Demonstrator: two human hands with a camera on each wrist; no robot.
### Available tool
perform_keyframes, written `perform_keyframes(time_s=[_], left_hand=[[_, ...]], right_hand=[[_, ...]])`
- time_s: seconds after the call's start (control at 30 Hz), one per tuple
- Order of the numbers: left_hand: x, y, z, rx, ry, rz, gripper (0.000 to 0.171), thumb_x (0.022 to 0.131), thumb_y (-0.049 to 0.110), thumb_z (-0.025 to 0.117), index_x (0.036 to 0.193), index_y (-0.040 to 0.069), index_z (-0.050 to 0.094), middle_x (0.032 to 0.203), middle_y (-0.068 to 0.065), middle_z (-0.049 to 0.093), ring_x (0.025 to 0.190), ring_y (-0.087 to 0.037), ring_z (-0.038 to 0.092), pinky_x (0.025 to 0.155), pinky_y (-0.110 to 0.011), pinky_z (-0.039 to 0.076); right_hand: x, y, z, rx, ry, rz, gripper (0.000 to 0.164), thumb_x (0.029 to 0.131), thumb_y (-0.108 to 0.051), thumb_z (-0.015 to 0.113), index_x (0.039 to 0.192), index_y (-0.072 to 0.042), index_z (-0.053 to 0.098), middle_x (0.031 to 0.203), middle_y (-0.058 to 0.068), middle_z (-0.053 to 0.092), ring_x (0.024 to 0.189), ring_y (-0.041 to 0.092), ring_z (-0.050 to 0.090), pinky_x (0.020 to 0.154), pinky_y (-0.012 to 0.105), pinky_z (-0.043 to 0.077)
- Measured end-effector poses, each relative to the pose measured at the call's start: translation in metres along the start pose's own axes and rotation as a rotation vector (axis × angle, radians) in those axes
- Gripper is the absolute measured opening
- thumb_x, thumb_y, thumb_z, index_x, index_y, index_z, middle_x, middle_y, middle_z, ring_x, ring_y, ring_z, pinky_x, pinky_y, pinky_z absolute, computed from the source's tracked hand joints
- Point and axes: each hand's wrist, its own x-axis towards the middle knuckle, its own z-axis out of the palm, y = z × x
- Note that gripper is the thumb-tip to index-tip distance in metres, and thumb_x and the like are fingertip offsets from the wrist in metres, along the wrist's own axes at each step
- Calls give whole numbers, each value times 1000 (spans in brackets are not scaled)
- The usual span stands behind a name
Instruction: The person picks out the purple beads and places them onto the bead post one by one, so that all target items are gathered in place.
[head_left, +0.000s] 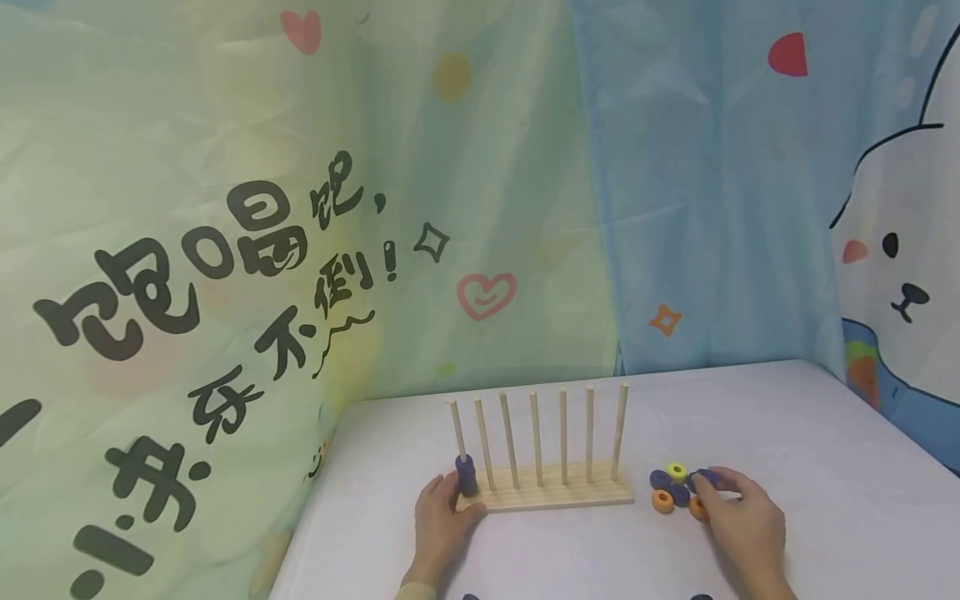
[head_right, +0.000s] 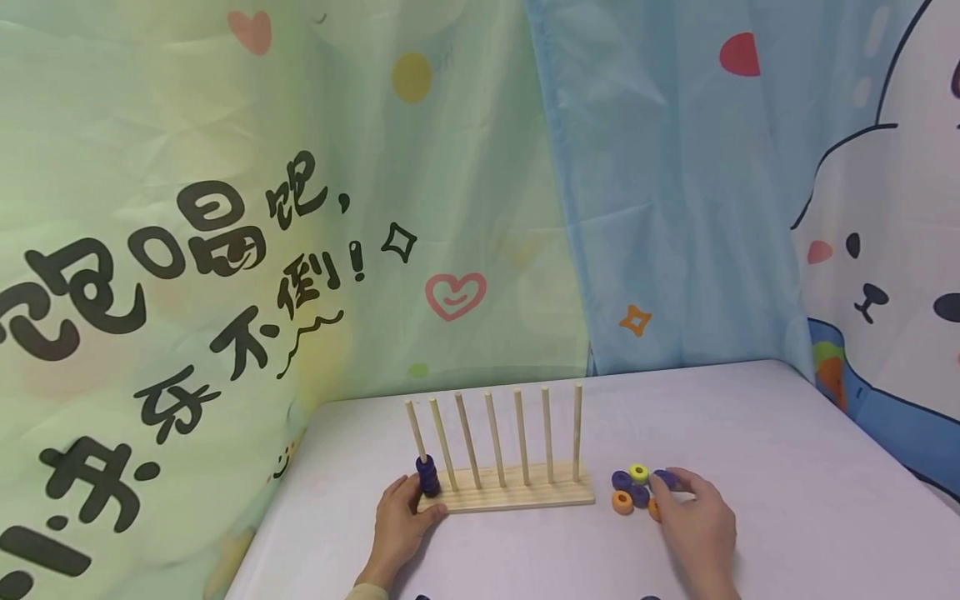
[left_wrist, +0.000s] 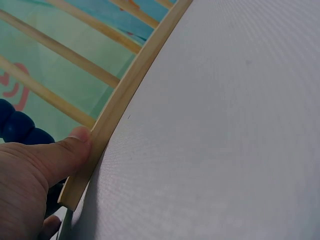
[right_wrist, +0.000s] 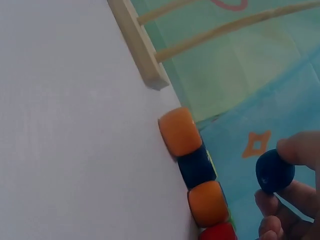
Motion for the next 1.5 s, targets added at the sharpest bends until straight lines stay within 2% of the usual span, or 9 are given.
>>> perform_keyframes(time_s=[0.13, 0.27, 0.47, 0.57, 0.73, 0.9, 1.0, 1.23, 1.5], left_hand=[[-1, 0, 1, 0, 3, -8, 62, 73, 32, 83, 127, 9, 63, 127, -14, 64, 129, -43, 46, 109, -63, 31], [-2, 1, 1, -2, -3, -15, 63, 72, 31, 83, 127, 8, 63, 128, -14, 64, 130, -43, 45, 109, -64, 30], [0, 0, 2, 0, -6, -18, 62, 73, 32, 83, 127, 10, 63, 128, -13, 64, 130, -42, 45, 110, -64, 29], [1, 0, 1, -2, -2, -16, 62, 73, 32, 83, 127, 11, 63, 127, -13, 64, 130, -42, 45, 109, -64, 29], [2, 0, 1, 1, 9, 6, 61, 72, 31, 84, 126, 11, 64, 126, -14, 65, 129, -43, 46, 109, -64, 30], [1, 0, 1, 0, 12, 19, 60, 72, 31, 83, 126, 12, 64, 126, -12, 65, 128, -43, 47, 109, -64, 31], [1, -1, 1, -2, 11, 28, 60, 72, 32, 83, 126, 12, 64, 126, -12, 65, 128, -43, 47, 109, -63, 31], [1, -2, 1, 2, 11, 25, 61, 72, 31, 84, 126, 11, 64, 125, -14, 65, 128, -43, 47, 109, -63, 31], [1, -1, 1, 4, 10, 12, 61, 72, 30, 84, 125, 9, 64, 125, -15, 65, 128, -44, 47, 108, -63, 32]], right_hand=[[-3, -3, 1, -1, -19, -7, 41, 90, -36, 69, 114, -3, 66, 100, 18, 72, 55, 10, 61, 59, 21, 39], [-7, -7, 0, 11, -37, 0, 42, 89, -37, 70, 116, -5, 66, 104, 18, 71, 57, 10, 58, 56, 21, 39], [-14, -13, 5, 106, -27, -218, 38, 84, -27, 78, 110, -2, 68, 95, 20, 71, 49, 2, 50, 45, 18, 41], [-16, -15, 12, 122, -57, -269, 38, 83, -24, 79, 110, 0, 67, 73, 15, 66, 43, 3, 42, 39, 18, 39], [-25, -26, 21, 137, -110, -253, 33, 83, -19, 78, 110, -1, 68, 59, 1, 53, 43, 4, 39, 39, 18, 38], [-36, -38, 30, 153, -214, -168, 36, 85, -25, 76, 115, -7, 69, 66, 0, 53, 56, 8, 44, 51, 21, 38], [-41, -42, 36, 155, -295, -112, 39, 87, -30, 74, 119, -11, 67, 68, 0, 53, 56, 10, 44, 52, 22, 38], [-52, -47, 48, 180, -375, -120, 39, 88, -30, 73, 121, -12, 66, 100, 2, 69, 57, 9, 49, 52, 22, 40], [-61, -57, 53, 206, -420, -113, 33, 89, -21, 71, 119, -10, 67, 105, 3, 69, 66, 10, 54, 65, 21, 45]])
